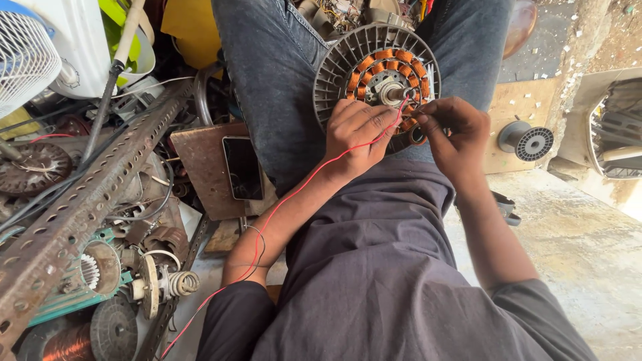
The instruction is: The person sits on the floor and works on a motor stator, using pliers to strip and twist copper wires. They connect the wires to the stator coils and adjust connections throughout the clip.
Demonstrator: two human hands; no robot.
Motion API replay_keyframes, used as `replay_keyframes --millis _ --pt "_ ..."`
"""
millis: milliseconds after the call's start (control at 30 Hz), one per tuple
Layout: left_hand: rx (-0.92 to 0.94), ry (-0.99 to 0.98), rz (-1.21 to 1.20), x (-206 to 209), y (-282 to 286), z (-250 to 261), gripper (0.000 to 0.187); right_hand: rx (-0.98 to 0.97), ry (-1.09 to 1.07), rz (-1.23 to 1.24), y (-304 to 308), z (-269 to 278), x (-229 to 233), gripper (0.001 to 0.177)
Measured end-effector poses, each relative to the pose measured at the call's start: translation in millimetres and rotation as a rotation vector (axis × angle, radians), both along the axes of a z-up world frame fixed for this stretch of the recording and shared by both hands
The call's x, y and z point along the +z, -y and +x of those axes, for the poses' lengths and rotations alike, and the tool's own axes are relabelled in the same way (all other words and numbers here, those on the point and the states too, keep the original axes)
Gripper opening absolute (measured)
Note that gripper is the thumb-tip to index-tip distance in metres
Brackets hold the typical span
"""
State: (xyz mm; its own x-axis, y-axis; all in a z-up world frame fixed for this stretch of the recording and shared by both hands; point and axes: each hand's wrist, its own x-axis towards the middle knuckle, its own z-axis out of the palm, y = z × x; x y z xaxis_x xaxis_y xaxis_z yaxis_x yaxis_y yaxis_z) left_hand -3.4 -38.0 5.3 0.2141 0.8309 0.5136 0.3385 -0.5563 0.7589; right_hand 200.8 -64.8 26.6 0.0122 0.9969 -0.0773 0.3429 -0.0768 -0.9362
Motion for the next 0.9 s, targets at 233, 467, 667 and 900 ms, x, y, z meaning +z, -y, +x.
replay_keyframes --millis 233,467,667,900 --pt "-0.011 -0.108 0.000 7 -3 5 0.015 -0.087 -0.157 -0.021 5 -7 -2 0.009" --pt "-0.038 -0.276 0.054 13 -3 6 0.013 0.291 0.446 0.519 -12 2 20 0.014" --pt "-0.050 -0.311 0.130 7 -4 4 0.014 0.396 0.448 0.467 -18 14 16 0.014" --pt "-0.034 -0.227 0.107 -3 -1 2 0.015 0.288 0.399 0.325 -7 9 4 0.011"
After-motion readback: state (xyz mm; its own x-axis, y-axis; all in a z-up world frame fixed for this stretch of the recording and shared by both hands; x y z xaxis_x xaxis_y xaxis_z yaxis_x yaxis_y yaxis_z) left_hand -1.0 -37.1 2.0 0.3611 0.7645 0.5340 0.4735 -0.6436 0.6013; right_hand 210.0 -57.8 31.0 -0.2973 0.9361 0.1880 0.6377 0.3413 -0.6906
